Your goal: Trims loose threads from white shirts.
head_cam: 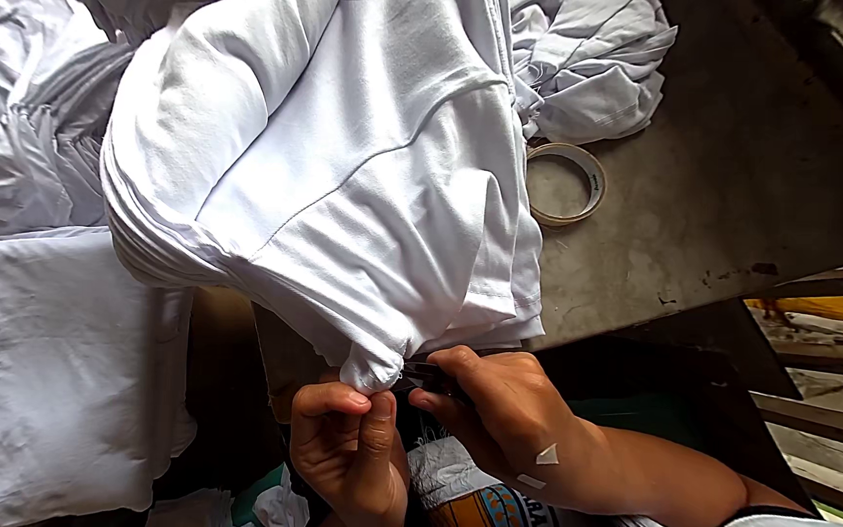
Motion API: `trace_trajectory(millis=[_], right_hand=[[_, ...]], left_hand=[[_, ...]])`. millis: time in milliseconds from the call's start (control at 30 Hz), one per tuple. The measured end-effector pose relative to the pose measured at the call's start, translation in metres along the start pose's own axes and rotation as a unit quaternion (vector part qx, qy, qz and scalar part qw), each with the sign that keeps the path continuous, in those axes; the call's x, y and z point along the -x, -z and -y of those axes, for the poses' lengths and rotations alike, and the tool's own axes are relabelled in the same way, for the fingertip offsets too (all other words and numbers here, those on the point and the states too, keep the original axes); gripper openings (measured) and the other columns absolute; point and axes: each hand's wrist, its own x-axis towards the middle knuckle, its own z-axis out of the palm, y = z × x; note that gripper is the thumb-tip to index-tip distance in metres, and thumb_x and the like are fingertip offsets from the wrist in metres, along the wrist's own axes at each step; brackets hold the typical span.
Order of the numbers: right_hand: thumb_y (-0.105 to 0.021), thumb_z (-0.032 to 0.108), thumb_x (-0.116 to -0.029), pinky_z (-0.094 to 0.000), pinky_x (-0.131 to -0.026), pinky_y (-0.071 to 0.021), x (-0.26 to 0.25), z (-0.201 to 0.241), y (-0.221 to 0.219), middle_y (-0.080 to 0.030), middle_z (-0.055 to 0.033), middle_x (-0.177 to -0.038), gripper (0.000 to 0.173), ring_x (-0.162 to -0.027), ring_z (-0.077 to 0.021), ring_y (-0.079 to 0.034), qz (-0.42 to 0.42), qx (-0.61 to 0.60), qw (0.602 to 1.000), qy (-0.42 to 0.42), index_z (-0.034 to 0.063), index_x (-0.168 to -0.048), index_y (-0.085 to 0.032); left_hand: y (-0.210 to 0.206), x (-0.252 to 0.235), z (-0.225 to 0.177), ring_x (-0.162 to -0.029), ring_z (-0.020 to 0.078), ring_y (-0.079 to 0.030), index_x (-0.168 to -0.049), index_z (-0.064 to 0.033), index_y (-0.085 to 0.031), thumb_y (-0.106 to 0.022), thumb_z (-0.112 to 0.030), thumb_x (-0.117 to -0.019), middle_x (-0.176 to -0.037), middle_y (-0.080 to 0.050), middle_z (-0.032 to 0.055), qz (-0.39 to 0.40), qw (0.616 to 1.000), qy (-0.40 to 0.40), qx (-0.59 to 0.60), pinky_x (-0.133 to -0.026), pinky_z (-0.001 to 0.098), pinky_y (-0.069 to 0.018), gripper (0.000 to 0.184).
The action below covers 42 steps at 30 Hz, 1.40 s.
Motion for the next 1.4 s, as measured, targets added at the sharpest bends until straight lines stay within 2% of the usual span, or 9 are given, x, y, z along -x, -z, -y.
trace_trajectory(millis=[333,467,533,767,900,1100,1200,1300,1400], right_hand=[[-0.043,0.029,-0.1101,-0.0160,-0.047,-0.0356,-0.002,-0.001,-0.006,-0.051,-0.0007,-0.062,0.033,-0.051,-0.0039,-0.047,-0.006,-0.066,0.998,-0.016,0.0030,-0.094,-0.057],[-0.061,0.023,-0.1032,-0.0095,-0.068,-0.0451,-0.010,-0.006,-0.006,-0.056,-0.0047,-0.092,0.022,-0.077,-0.0005,-0.055,-0.118,-0.166,0.979,-0.006,0.0044,-0.111,-0.051],[-0.064,0.012,-0.0984,-0.0091,-0.069,-0.0471,-0.019,-0.004,-0.010,-0.057,-0.0056,-0.100,0.021,-0.080,-0.0019,-0.057,-0.148,-0.183,0.971,0.036,0.0066,-0.113,-0.049],[-0.049,0.011,-0.1067,-0.0220,-0.056,-0.0450,-0.025,-0.007,-0.018,-0.065,-0.0094,-0.090,0.004,-0.069,-0.0124,-0.062,-0.141,-0.101,0.980,0.099,0.0093,-0.105,-0.046],[-0.052,0.009,-0.1048,-0.0145,-0.069,-0.0510,-0.023,-0.025,-0.002,-0.060,-0.0067,-0.096,0.010,-0.079,-0.0056,-0.062,-0.120,-0.149,0.979,0.074,0.0089,-0.109,-0.043],[-0.053,0.006,-0.1040,-0.0123,-0.073,-0.0518,-0.021,-0.018,0.000,-0.059,-0.0064,-0.099,0.012,-0.083,-0.0032,-0.062,-0.150,-0.164,0.973,0.065,0.0082,-0.110,-0.043],[-0.054,0.012,-0.1048,-0.0106,-0.072,-0.0497,-0.020,-0.024,0.004,-0.057,-0.0041,-0.100,0.013,-0.082,-0.0007,-0.059,-0.147,-0.138,0.978,0.044,0.0091,-0.113,-0.044],[-0.060,0.034,-0.1037,-0.0123,-0.063,-0.0397,-0.016,-0.023,0.005,-0.055,-0.0042,-0.086,0.031,-0.070,-0.0024,-0.050,-0.106,-0.084,0.991,0.010,0.0052,-0.111,-0.052],[-0.063,0.025,-0.1013,-0.0095,-0.061,-0.0378,-0.012,-0.014,0.000,-0.052,-0.0038,-0.078,0.028,-0.066,-0.0008,-0.046,-0.079,-0.130,0.988,0.000,0.0005,-0.111,-0.057]], left_hand=[[0.002,0.000,0.001,-0.096,0.0060,-0.070,-0.108,-0.0090,-0.072,-0.066,0.001,-0.0938,-0.100,-0.073,0.0014,-0.001,0.998,0.032,0.053,-0.086,0.0221,-0.0581,0.018],[0.001,0.001,0.000,-0.096,0.0065,-0.071,-0.108,-0.0084,-0.072,-0.067,0.000,-0.0940,-0.101,-0.073,0.0025,-0.008,0.997,0.040,0.065,-0.085,0.0216,-0.0587,0.017],[0.000,0.001,0.000,-0.094,0.0060,-0.071,-0.108,-0.0090,-0.072,-0.067,-0.001,-0.0939,-0.100,-0.073,0.0019,-0.008,0.998,0.040,0.055,-0.084,0.0214,-0.0587,0.017],[0.002,0.002,0.002,-0.094,0.0059,-0.071,-0.108,-0.0083,-0.072,-0.068,0.000,-0.0937,-0.101,-0.074,0.0024,-0.007,0.998,0.037,0.047,-0.082,0.0200,-0.0584,0.017],[0.002,0.002,0.003,-0.096,0.0051,-0.070,-0.104,-0.0118,-0.072,-0.065,-0.002,-0.0949,-0.097,-0.073,-0.0010,-0.013,0.998,0.037,0.053,-0.089,0.0219,-0.0568,0.015],[-0.001,0.000,0.005,-0.098,0.0092,-0.071,-0.106,-0.0094,-0.072,-0.065,-0.001,-0.0954,-0.099,-0.073,0.0019,-0.027,0.995,0.047,0.087,-0.092,0.0265,-0.0580,0.015],[0.000,-0.002,0.005,-0.101,0.0112,-0.072,-0.112,-0.0097,-0.071,-0.067,-0.003,-0.0951,-0.105,-0.074,0.0029,-0.023,0.995,0.049,0.088,-0.093,0.0286,-0.0588,0.019],[-0.003,-0.004,0.008,-0.100,0.0123,-0.073,-0.113,-0.0095,-0.068,-0.071,-0.002,-0.0917,-0.105,-0.075,0.0045,-0.025,0.995,0.049,0.078,-0.090,0.0281,-0.0601,0.023],[-0.004,-0.004,0.009,-0.096,0.0118,-0.074,-0.110,-0.0087,-0.068,-0.071,0.003,-0.0901,-0.101,-0.075,0.0049,-0.037,0.996,0.048,0.059,-0.087,0.0273,-0.0612,0.024]])
